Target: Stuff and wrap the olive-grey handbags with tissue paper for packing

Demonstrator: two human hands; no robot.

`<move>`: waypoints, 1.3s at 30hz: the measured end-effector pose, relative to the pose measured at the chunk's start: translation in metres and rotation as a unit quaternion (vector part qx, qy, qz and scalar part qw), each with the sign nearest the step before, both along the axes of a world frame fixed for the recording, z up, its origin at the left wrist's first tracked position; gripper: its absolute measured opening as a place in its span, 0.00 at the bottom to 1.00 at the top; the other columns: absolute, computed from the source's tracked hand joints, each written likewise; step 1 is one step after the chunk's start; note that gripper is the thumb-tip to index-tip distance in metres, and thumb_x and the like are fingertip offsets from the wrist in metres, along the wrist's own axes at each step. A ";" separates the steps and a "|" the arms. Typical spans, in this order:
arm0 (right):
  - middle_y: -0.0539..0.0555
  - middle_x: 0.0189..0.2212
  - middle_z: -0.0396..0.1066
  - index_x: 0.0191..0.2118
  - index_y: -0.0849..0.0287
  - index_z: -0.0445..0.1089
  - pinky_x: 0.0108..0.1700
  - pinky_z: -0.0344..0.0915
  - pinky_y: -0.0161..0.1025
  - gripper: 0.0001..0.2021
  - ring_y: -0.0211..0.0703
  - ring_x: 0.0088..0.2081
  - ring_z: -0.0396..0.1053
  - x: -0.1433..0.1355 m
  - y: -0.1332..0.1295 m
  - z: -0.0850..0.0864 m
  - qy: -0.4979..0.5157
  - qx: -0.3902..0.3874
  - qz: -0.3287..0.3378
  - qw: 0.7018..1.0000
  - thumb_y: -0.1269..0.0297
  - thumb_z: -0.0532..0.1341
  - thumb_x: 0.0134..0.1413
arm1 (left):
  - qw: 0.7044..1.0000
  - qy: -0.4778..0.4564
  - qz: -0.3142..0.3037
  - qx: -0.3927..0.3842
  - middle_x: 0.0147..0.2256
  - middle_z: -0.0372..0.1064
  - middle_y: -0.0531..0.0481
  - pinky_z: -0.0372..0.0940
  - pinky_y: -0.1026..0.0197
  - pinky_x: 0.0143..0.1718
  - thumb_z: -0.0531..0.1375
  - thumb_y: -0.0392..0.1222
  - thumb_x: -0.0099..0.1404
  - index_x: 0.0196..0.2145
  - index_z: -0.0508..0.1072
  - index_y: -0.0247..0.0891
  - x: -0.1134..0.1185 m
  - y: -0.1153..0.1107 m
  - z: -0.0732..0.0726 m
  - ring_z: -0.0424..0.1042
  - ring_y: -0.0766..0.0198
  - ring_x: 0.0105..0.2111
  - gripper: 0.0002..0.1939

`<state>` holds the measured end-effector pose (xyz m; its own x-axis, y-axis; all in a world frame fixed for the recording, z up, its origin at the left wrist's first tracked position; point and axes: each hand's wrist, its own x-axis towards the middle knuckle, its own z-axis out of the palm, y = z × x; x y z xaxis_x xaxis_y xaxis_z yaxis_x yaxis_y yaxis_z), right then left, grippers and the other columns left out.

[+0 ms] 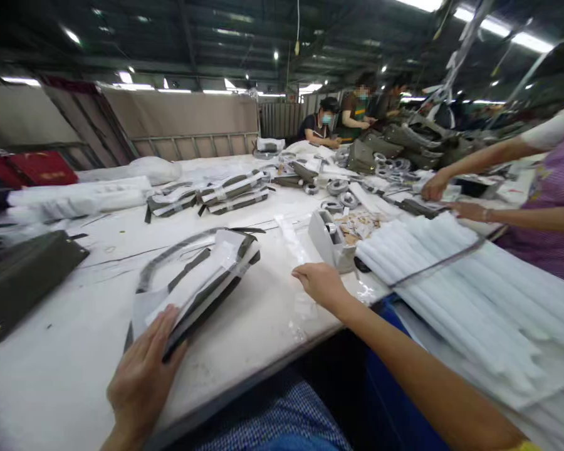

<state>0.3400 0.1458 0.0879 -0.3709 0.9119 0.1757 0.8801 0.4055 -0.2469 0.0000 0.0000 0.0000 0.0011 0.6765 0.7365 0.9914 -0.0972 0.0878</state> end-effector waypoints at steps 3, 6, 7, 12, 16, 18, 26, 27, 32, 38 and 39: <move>0.52 0.43 0.79 0.43 0.55 0.79 0.52 0.69 0.45 0.11 0.50 0.46 0.76 -0.009 -0.024 0.000 0.062 -0.069 0.084 0.992 0.63 0.58 0.64 | 1.000 -0.006 -0.007 -0.004 0.61 0.64 0.49 0.60 0.56 0.59 0.59 0.38 0.68 0.68 0.54 0.44 -0.001 -0.002 0.000 0.69 0.55 0.57 0.33; 0.50 0.43 0.79 0.44 0.53 0.79 0.52 0.70 0.38 0.11 0.45 0.46 0.77 -0.021 -0.042 -0.004 0.131 -0.183 0.181 0.958 0.59 0.61 0.62 | 1.000 -0.011 -0.011 0.005 0.61 0.64 0.48 0.60 0.57 0.59 0.60 0.38 0.68 0.68 0.54 0.44 0.001 -0.003 0.003 0.69 0.56 0.57 0.33; 0.51 0.44 0.79 0.45 0.54 0.79 0.53 0.70 0.38 0.12 0.45 0.46 0.76 -0.026 -0.046 -0.008 0.142 -0.201 0.195 0.950 0.57 0.61 0.62 | 1.000 -0.012 -0.010 0.008 0.61 0.65 0.48 0.61 0.57 0.59 0.60 0.38 0.68 0.67 0.54 0.44 0.001 -0.003 0.005 0.69 0.56 0.57 0.34; 0.67 0.64 0.59 0.62 0.67 0.64 0.66 0.55 0.53 0.29 0.59 0.64 0.58 -0.055 -0.050 -0.043 0.059 -0.064 0.101 0.991 0.53 0.61 0.61 | 1.000 -0.018 -0.001 0.015 0.60 0.66 0.47 0.61 0.56 0.58 0.61 0.36 0.67 0.67 0.55 0.43 0.003 -0.004 0.009 0.69 0.55 0.56 0.34; 0.72 0.68 0.44 0.67 0.70 0.55 0.68 0.45 0.60 0.41 0.65 0.69 0.42 -0.084 -0.051 -0.066 -0.024 -0.066 0.157 0.985 0.43 0.60 0.59 | 0.999 -0.020 0.006 0.025 0.60 0.66 0.46 0.62 0.57 0.57 0.62 0.37 0.66 0.67 0.56 0.43 0.002 -0.005 0.009 0.70 0.55 0.56 0.34; 0.70 0.69 0.44 0.68 0.67 0.52 0.69 0.44 0.59 0.42 0.63 0.70 0.42 -0.103 -0.048 -0.069 -0.018 -0.058 0.247 0.967 0.39 0.56 0.59 | 0.999 -0.024 0.011 0.032 0.59 0.67 0.46 0.63 0.57 0.57 0.63 0.37 0.66 0.66 0.56 0.43 0.002 -0.004 0.010 0.70 0.56 0.55 0.34; 0.58 0.58 0.69 0.58 0.58 0.69 0.68 0.48 0.50 0.23 0.52 0.64 0.57 -0.203 -0.007 -0.063 0.048 0.049 0.466 0.882 0.49 0.58 0.63 | 0.996 -0.066 0.049 0.037 0.59 0.67 0.49 0.65 0.58 0.55 0.63 0.39 0.65 0.65 0.58 0.45 -0.003 0.004 0.035 0.71 0.57 0.54 0.33; 0.58 0.56 0.71 0.56 0.57 0.70 0.67 0.50 0.51 0.20 0.52 0.63 0.59 -0.208 -0.007 -0.062 0.055 0.050 0.452 0.889 0.52 0.58 0.64 | 0.996 -0.066 0.053 0.038 0.59 0.68 0.49 0.65 0.58 0.55 0.63 0.39 0.65 0.65 0.59 0.45 -0.005 0.005 0.039 0.72 0.57 0.54 0.33; 0.64 0.63 0.62 0.63 0.66 0.62 0.68 0.49 0.53 0.28 0.54 0.65 0.56 -0.181 -0.040 -0.063 0.083 0.022 0.343 0.936 0.51 0.54 0.66 | 0.996 -0.064 0.049 0.035 0.58 0.68 0.48 0.66 0.58 0.54 0.63 0.37 0.65 0.64 0.59 0.44 -0.017 0.006 0.046 0.72 0.56 0.54 0.32; 0.66 0.63 0.60 0.64 0.66 0.60 0.67 0.50 0.59 0.32 0.58 0.66 0.54 -0.159 -0.061 -0.076 0.064 0.001 0.369 0.927 0.47 0.56 0.64 | 0.998 -0.033 0.015 0.051 0.58 0.69 0.46 0.65 0.57 0.56 0.61 0.36 0.66 0.62 0.62 0.41 -0.006 0.011 0.047 0.71 0.57 0.55 0.28; 0.66 0.60 0.65 0.62 0.65 0.63 0.66 0.53 0.58 0.27 0.57 0.63 0.59 -0.159 -0.062 -0.075 0.084 0.023 0.384 0.919 0.51 0.56 0.65 | 0.998 -0.020 0.004 0.052 0.58 0.68 0.45 0.65 0.56 0.56 0.61 0.36 0.66 0.62 0.63 0.40 -0.002 0.011 0.048 0.70 0.57 0.55 0.27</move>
